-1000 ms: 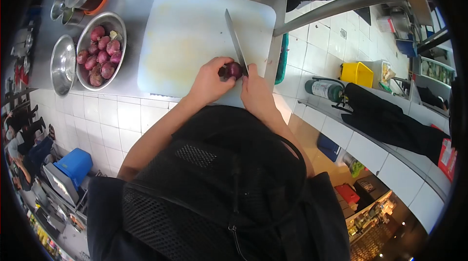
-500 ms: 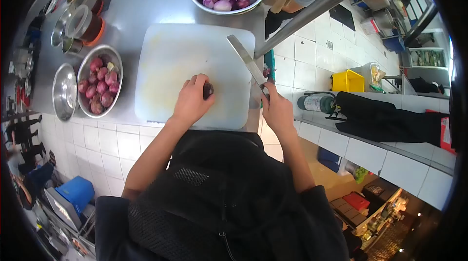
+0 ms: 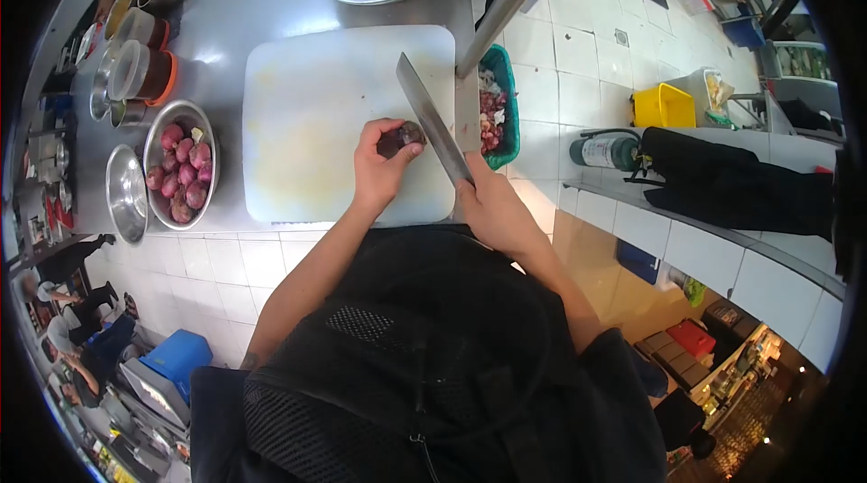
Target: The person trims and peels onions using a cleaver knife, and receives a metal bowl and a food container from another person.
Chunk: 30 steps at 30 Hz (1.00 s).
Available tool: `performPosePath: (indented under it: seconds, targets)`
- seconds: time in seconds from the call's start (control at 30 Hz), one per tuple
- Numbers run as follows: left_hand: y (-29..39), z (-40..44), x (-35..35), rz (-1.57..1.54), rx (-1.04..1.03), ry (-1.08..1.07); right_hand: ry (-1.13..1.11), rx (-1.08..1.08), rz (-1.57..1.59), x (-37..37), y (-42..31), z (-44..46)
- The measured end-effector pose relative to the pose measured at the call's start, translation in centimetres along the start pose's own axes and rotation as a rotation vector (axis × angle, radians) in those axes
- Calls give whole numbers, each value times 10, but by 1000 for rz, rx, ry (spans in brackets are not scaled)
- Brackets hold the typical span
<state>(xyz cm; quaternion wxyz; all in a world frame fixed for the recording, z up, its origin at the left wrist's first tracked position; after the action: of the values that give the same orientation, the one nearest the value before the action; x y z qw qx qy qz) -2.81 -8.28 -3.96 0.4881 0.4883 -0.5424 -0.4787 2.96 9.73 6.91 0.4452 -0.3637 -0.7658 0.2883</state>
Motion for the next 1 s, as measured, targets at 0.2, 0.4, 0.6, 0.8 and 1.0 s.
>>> performPosePath:
  seconds: [0.2, 0.4, 0.6, 0.8, 1.0]
  targets:
    - [-3, 1, -3, -127, 41, -3, -35, 17, -12, 0, 0, 3]
    - [-1, 0, -4, -106, -6, 14, -90, -68, -42, 7, -18, -6]
    - [6, 0, -3, -37, -50, 8, -113, -73, -97, 6, -24, -14]
    - [8, 2, 2, 177, -142, 32, 108, 150, -187, -41, 0, 44]
    - [2, 1, 1, 84, 16, -40, 139, 12, -199, -49, 9, 59]
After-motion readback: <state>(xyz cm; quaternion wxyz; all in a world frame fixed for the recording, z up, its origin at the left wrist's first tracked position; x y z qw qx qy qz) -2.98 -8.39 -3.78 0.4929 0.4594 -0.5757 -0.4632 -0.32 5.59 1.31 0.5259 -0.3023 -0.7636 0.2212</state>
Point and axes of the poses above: each hand's wrist, its own z-axis towards the middle knuckle, its own x-axis out of the back of the hand, y = z × x, the point moved 6 cm from there along z, towards the middle knuckle, and after that the axes turned 2 degrees about -x, right-handed, at the moved point
